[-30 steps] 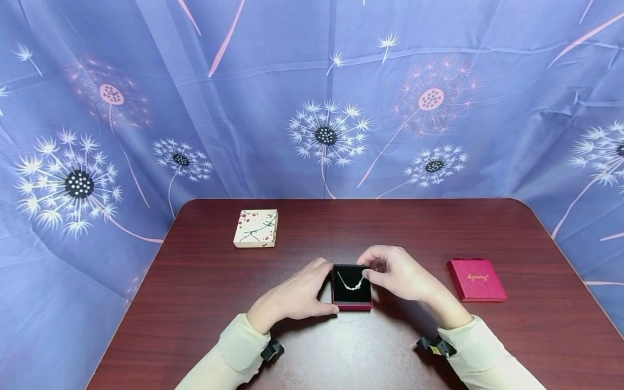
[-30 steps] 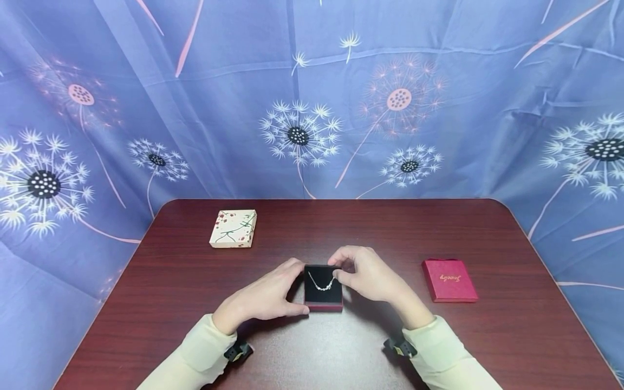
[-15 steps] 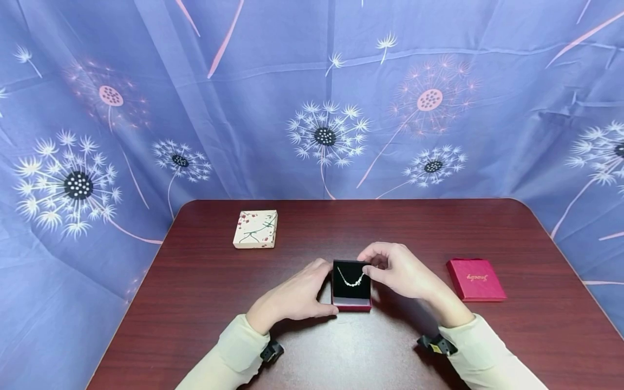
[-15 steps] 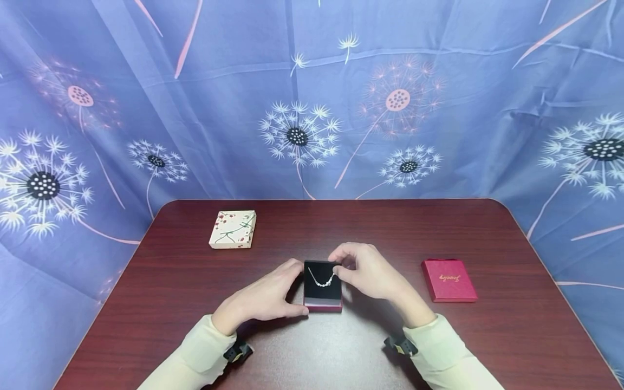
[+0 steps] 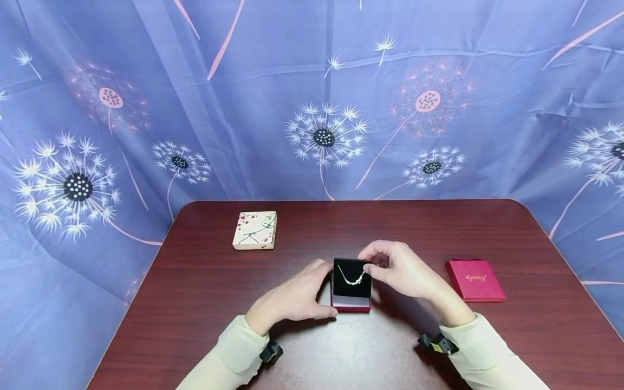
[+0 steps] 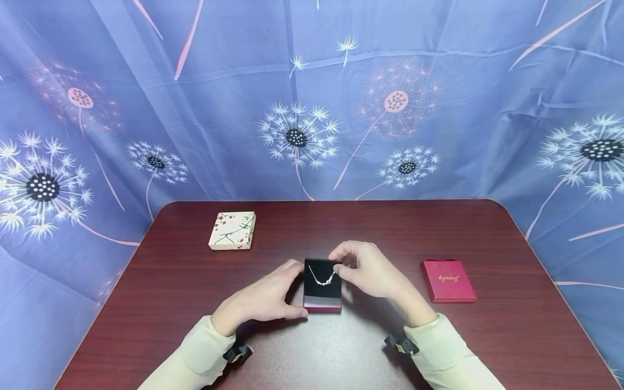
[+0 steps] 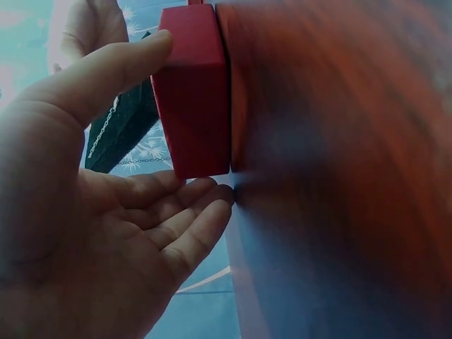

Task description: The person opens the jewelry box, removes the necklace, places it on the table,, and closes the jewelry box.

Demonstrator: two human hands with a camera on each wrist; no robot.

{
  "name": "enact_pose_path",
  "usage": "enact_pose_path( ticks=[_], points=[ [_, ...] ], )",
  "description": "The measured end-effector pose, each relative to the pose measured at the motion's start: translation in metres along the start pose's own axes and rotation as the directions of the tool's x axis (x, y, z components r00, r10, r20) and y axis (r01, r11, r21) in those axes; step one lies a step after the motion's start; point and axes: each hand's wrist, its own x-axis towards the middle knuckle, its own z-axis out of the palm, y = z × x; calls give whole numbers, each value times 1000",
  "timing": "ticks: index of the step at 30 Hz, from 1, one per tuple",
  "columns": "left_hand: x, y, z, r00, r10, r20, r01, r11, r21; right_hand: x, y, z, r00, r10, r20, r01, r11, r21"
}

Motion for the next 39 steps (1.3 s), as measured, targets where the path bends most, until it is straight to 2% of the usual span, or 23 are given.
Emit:
enact_pose_path(
  ticks=[11, 18, 20, 23, 27, 31, 35, 39],
  points=[
    [-2, -4, -6, 999, -18, -28, 16, 998, -65, 2, -2, -4, 1000, -12, -16, 12, 1000, -11],
    [2, -3, -10, 991, -45, -129, 18, 979, -203, 4, -3, -6, 1000, -6, -13, 6, 1000, -1],
    [2, 0, -11, 985, -65, -160, 22, 965, -260, 4, -4, -7, 1000, -12, -13, 12, 1000, 12],
    [3, 4, -13, 977, -109, -183, 35, 930, -365, 5, -5, -9, 1000, -18, -13, 18, 999, 27],
    [6, 8, -14, 967, -172, -187, 56, 863, -502, 6, -7, -11, 999, -29, -17, 30, 999, 44],
    [8, 11, -15, 957, -230, -179, 84, 805, -587, 8, -9, -14, 999, -26, -19, 27, 998, 59],
    [10, 13, -15, 949, -263, -173, 102, 778, -621, 8, -9, -15, 1000, -15, -18, 16, 997, 70],
    [11, 14, -14, 947, -274, -169, 111, 772, -626, 9, -9, -16, 1000, -7, -16, 9, 997, 77]
  ],
)
